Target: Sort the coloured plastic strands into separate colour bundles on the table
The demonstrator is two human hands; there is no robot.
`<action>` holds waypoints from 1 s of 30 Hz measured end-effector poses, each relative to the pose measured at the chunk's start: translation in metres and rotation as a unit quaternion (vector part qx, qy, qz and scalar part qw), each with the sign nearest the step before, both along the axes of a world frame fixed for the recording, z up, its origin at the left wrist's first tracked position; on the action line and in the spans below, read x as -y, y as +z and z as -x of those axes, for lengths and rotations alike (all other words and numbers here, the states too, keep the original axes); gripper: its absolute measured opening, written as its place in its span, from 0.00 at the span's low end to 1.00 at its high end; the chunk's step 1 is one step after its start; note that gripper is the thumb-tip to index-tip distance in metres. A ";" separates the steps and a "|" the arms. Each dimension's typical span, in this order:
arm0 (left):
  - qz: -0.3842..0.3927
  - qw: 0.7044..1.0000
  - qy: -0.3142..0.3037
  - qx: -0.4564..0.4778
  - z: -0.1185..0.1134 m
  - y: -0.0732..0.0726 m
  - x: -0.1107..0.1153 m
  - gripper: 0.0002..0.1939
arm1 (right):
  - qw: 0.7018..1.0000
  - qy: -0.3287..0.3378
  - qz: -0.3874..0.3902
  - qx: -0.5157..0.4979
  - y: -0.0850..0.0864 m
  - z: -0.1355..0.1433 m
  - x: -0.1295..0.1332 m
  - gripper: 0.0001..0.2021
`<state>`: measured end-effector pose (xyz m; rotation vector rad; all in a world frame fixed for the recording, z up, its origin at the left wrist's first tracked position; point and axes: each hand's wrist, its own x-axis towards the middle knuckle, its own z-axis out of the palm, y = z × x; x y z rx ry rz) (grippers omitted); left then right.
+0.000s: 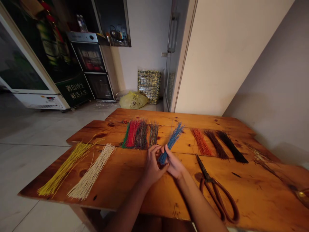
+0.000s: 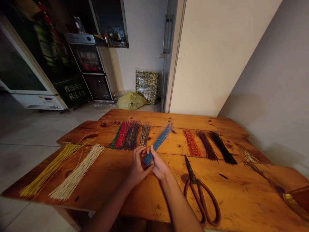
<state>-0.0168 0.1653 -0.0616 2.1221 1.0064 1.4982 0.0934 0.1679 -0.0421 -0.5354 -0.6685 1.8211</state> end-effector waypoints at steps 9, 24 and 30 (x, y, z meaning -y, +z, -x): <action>0.005 1.000 0.005 0.004 0.000 0.004 0.002 0.35 | 1.000 -0.016 0.000 0.008 0.007 -0.001 0.002 0.17; -0.021 0.997 -0.004 -0.077 -0.001 0.005 0.007 0.29 | 0.995 -0.035 0.092 -0.010 -0.004 -0.004 -0.005 0.16; -0.062 0.989 0.021 -0.134 -0.003 0.003 0.008 0.29 | 0.995 -0.016 0.097 -0.011 -0.012 -0.005 -0.007 0.16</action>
